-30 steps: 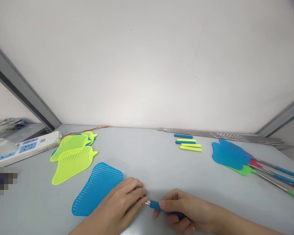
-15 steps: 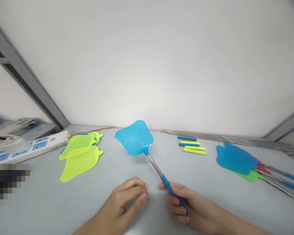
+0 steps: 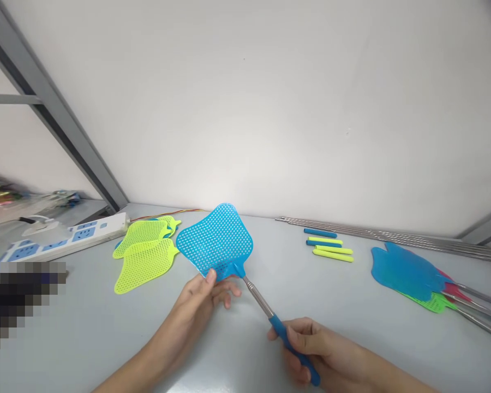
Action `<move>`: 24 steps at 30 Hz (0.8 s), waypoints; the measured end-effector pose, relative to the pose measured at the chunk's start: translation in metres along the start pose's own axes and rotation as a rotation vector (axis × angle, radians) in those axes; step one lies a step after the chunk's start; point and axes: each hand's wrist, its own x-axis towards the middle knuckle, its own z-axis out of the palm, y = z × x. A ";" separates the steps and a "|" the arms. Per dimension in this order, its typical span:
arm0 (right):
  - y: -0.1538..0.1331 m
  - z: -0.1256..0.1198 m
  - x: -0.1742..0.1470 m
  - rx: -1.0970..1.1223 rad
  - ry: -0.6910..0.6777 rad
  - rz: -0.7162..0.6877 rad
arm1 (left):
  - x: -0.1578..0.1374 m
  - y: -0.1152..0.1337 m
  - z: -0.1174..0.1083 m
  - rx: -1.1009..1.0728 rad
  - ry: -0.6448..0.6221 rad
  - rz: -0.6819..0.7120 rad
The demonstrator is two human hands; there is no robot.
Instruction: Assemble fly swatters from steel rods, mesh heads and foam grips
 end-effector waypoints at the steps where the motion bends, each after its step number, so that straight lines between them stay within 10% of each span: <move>1: 0.000 0.001 0.000 -0.020 0.004 0.008 | 0.000 0.001 -0.001 -0.017 0.023 0.014; 24: 0.002 -0.011 -0.005 0.183 -0.065 0.151 | 0.000 -0.014 0.007 -0.159 0.045 0.071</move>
